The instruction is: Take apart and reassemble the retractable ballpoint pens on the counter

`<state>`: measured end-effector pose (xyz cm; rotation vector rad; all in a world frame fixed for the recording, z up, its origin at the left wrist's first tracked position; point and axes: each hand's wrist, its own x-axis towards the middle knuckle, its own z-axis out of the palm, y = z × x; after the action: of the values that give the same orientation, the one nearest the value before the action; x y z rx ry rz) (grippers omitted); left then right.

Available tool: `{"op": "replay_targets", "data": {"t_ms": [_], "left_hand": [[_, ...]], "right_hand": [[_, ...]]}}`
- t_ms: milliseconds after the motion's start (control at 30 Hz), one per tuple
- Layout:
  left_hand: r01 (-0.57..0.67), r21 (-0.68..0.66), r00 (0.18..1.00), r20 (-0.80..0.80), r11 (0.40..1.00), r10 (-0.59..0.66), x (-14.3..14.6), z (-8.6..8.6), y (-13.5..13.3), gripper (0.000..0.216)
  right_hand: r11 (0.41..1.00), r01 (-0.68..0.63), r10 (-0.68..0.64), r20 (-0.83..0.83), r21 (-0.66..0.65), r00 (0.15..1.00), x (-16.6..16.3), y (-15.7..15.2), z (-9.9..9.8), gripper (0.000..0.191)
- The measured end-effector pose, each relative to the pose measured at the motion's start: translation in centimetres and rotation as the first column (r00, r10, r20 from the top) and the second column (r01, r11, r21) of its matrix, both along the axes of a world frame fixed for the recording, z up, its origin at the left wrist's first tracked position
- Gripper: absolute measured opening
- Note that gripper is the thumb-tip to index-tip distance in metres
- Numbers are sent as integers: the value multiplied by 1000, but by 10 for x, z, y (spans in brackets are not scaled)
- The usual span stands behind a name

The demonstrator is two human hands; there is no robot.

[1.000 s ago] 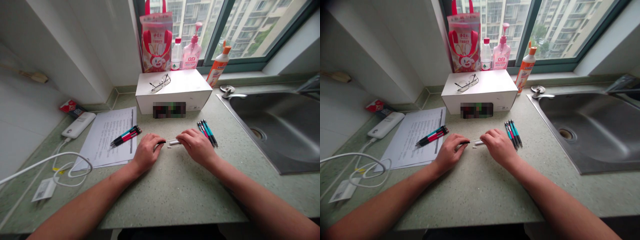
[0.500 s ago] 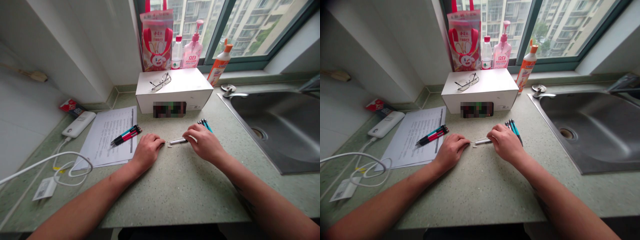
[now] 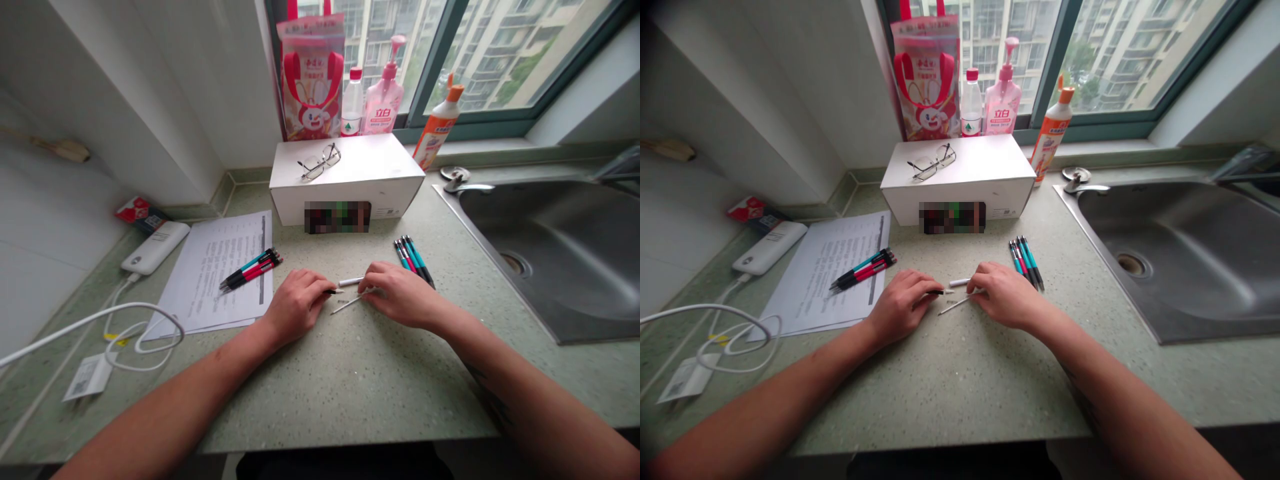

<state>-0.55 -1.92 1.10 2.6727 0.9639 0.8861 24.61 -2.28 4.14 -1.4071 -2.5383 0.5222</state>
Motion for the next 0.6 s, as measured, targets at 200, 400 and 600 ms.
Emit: {"op": "replay_targets", "data": {"t_ms": [200,400,600], "left_hand": [[-34,-48,992,123,998,40,0,1,-1,9],[44,-204,967,256,978,10,5,-1,-8,12],[22,-235,961,274,972,45,5,1,-10,16]], "right_hand": [[999,11,-10,-20,31,1000,0,-1,-2,5],[986,-74,104,-206,147,973,-15,-12,-13,25],[974,-42,87,-196,223,977,-23,-16,-20,28]]}}
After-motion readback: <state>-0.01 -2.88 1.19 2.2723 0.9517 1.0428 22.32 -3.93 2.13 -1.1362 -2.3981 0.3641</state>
